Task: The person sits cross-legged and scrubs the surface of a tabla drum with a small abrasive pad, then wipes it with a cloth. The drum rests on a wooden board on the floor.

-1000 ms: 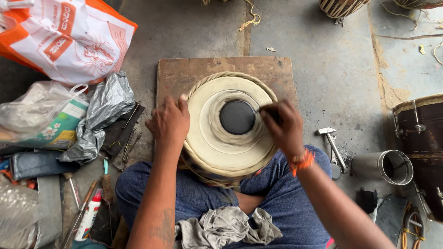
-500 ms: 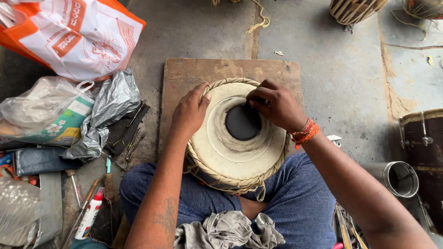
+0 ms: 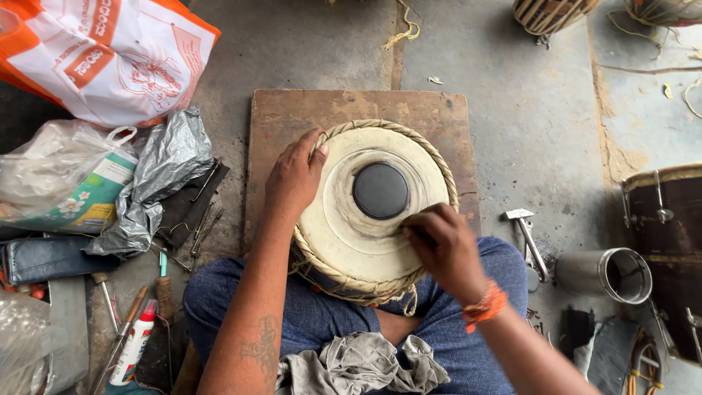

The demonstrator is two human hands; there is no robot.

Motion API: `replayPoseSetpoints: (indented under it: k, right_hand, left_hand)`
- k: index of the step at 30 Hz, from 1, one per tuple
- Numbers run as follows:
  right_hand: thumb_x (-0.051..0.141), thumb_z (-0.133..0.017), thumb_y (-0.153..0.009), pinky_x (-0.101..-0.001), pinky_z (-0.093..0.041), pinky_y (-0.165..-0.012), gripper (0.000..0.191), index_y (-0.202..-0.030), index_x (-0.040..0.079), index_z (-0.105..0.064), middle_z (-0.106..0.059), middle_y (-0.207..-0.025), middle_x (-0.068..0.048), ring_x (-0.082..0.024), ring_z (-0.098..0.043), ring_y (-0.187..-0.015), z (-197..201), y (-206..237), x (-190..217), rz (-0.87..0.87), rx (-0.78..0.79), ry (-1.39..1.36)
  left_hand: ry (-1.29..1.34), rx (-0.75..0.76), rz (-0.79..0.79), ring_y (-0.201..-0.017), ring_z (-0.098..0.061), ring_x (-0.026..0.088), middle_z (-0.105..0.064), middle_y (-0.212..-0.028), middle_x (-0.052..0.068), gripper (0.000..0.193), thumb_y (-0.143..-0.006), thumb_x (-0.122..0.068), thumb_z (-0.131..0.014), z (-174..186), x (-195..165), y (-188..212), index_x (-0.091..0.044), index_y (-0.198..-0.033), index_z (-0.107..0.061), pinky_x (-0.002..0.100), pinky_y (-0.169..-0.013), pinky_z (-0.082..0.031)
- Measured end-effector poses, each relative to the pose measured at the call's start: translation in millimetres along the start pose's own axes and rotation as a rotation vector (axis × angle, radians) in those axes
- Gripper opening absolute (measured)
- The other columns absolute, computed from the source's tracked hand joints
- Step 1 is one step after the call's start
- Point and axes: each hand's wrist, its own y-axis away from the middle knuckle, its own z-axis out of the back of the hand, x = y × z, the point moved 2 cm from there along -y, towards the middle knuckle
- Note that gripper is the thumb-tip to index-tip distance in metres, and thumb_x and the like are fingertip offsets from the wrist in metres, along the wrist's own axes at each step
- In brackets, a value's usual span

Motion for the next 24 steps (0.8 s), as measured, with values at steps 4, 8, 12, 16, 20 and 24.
replayPoseSetpoints:
  k: [4, 8, 12, 16, 20, 24]
  right_hand:
    - [0.011, -0.074, -0.091, -0.0367, -0.054, -0.073, 0.012, -0.103, 0.009, -0.073, -0.067, -0.099, -0.010, -0.027, -0.069, -0.085, -5, -4, -4, -0.007, -0.202, -0.061]
    - [0.014, -0.076, -0.093, -0.0358, -0.053, -0.071, 0.012, -0.103, 0.009, -0.075, -0.064, -0.093, -0.009, -0.025, -0.068, -0.080, 7, -49, -43, -0.045, -0.142, -0.141]
    - [0.016, -0.074, -0.092, -0.0354, -0.053, -0.069, 0.015, -0.104, 0.008, -0.075, -0.066, -0.093, -0.008, -0.023, -0.067, -0.075, 7, -82, -57, -0.041, 0.038, -0.134]
    - [0.017, -0.075, -0.092, -0.0382, -0.053, -0.069, 0.016, -0.104, 0.006, -0.075, -0.066, -0.097, -0.011, -0.026, -0.067, -0.078, 2, -105, -53, 0.099, 0.100, -0.024]
    - [0.018, -0.073, -0.095, -0.0393, -0.057, -0.073, 0.013, -0.102, 0.007, -0.074, -0.066, -0.098, -0.011, -0.028, -0.069, -0.082, -10, -124, -49, 0.199, 0.160, -0.040]
    - [0.014, -0.072, -0.091, -0.0415, -0.056, -0.074, 0.015, -0.104, 0.006, -0.073, -0.066, -0.100, -0.013, -0.032, -0.068, -0.086, -9, -120, -50, 0.319, 0.181, 0.035]
  left_hand:
    - [-0.070, 0.014, 0.105, -0.127, -0.061, 0.036, -0.063, -0.138, 0.015, 0.052, -0.105, -0.050, -0.047, 0, 1, 1, -0.018, -0.145, -0.054, 0.048, -0.102, -0.050]
    - [-0.258, 0.033, 0.160, -0.126, -0.059, 0.038, -0.059, -0.139, 0.020, 0.063, -0.102, -0.055, -0.054, 4, 5, -9, -0.010, -0.146, -0.049, 0.049, -0.101, -0.049]
    - [0.142, 0.031, -0.162, -0.133, -0.052, 0.039, -0.054, -0.148, 0.016, 0.060, -0.099, -0.049, -0.056, 4, 6, -20, -0.015, -0.148, -0.049, 0.048, -0.104, -0.045]
    - [0.113, 0.058, -0.075, -0.135, -0.055, 0.035, -0.057, -0.148, 0.012, 0.056, -0.101, -0.051, -0.052, -3, 16, -18, -0.020, -0.148, -0.051, 0.046, -0.109, -0.045]
    - [0.052, 0.031, -0.097, -0.137, -0.052, 0.036, -0.058, -0.147, 0.012, 0.056, -0.102, -0.053, -0.050, -7, 18, -13, -0.020, -0.147, -0.052, 0.048, -0.110, -0.043]
    - [0.041, 0.052, -0.045, -0.135, -0.051, 0.036, -0.058, -0.147, 0.009, 0.056, -0.101, -0.055, -0.048, -4, 14, -6, -0.022, -0.147, -0.051, 0.049, -0.108, -0.043]
